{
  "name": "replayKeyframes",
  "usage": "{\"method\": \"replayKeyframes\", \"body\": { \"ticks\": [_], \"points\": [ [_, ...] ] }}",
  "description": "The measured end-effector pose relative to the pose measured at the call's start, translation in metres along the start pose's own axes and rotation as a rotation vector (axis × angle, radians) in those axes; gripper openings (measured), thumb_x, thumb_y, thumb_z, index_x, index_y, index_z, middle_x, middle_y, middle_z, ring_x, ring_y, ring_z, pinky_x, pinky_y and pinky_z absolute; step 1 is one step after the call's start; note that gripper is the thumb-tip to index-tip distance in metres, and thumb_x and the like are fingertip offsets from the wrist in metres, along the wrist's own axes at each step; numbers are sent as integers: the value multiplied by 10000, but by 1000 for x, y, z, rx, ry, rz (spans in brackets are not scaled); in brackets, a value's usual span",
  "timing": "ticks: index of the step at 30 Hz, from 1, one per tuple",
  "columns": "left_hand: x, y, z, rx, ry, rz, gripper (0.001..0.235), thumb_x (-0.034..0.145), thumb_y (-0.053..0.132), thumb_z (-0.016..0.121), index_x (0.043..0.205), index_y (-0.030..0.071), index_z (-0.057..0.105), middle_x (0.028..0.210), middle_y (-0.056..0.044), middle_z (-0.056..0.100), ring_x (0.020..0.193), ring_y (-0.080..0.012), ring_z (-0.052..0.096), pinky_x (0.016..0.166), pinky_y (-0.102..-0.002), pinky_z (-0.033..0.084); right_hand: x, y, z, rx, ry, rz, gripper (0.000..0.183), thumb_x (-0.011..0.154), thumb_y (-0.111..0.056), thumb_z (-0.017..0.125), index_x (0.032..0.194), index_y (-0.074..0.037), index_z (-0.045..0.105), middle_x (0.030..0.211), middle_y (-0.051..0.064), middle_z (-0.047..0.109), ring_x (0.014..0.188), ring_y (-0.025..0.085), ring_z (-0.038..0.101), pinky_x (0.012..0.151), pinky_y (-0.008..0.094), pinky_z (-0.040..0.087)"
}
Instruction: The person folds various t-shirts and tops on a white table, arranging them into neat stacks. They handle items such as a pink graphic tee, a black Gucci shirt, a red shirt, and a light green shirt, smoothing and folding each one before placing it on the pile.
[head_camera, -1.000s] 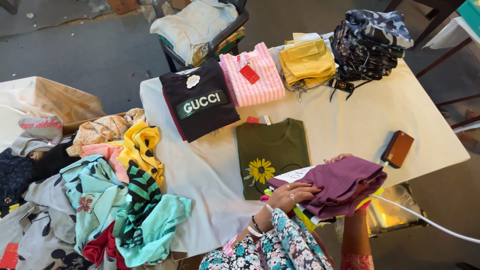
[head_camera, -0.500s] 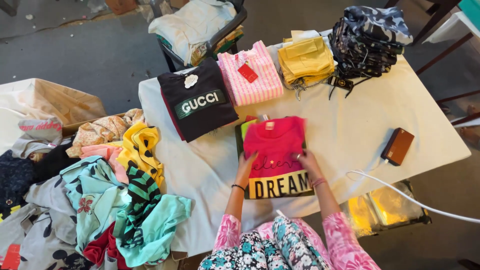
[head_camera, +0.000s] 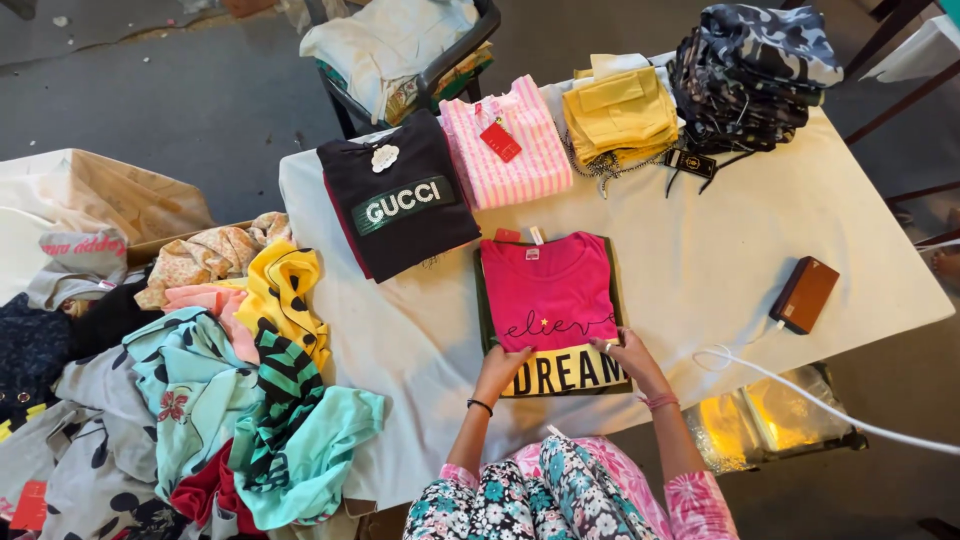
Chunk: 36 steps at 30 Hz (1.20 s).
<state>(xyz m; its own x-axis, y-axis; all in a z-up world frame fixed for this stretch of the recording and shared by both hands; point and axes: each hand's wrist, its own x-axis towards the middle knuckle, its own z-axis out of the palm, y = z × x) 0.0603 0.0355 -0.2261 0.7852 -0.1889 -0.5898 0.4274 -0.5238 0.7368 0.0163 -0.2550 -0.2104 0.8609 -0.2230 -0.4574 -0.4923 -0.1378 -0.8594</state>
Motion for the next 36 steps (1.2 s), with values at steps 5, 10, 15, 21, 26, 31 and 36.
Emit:
{"method": "replayKeyframes", "body": {
  "ticks": [5,10,15,21,26,31,36],
  "points": [
    [-17,-10,13,-524,-53,249,412,873,350,799,1078,-3,742,938,-69,780,789,-99,705,700,-293,544,-28,-18,-5,126,-147,189,407,874,-350,733,1072,6,720,875,20,746,767,97,666,697,280,508],
    [-29,-6,-20,-446,-260,-94,427,806,344,793,1081,32,698,893,-41,725,715,-142,693,606,-360,575,-23,9,0,127,-114,72,316,893,-293,766,1019,-4,735,860,-12,709,755,57,602,678,253,489],
    [10,8,-81,228,874,454,665,885,320,806,1413,63,492,1353,-158,603,1290,-359,578,1114,-455,477,-24,17,4,194,-26,40,301,862,-259,790,999,1,726,851,-2,722,726,55,619,651,243,499],
    [21,106,-170,649,927,705,950,745,328,860,1548,146,386,1622,-137,354,1443,-348,395,1178,-500,321,-28,5,4,216,-23,27,317,856,-255,792,1020,11,734,869,20,740,732,62,648,654,244,524],
    [72,87,-187,812,863,746,735,833,287,789,1505,248,492,1590,-111,416,1434,-333,410,1173,-528,307,-24,14,3,244,0,48,315,855,-248,790,1024,12,736,873,29,754,740,72,666,667,247,533],
    [89,88,-193,600,824,739,425,947,222,705,1369,226,659,1519,-106,539,1400,-323,462,1171,-527,312,-18,34,12,248,-11,38,393,847,-272,811,1064,44,729,899,50,749,755,82,656,671,250,533],
    [86,90,-195,215,805,755,271,1004,187,645,1265,150,706,1426,-103,644,1351,-312,568,1139,-453,411,-56,-46,66,-750,778,-441,888,652,-332,891,1359,8,476,1292,215,589,1191,371,575,957,484,485]
  ]
}}
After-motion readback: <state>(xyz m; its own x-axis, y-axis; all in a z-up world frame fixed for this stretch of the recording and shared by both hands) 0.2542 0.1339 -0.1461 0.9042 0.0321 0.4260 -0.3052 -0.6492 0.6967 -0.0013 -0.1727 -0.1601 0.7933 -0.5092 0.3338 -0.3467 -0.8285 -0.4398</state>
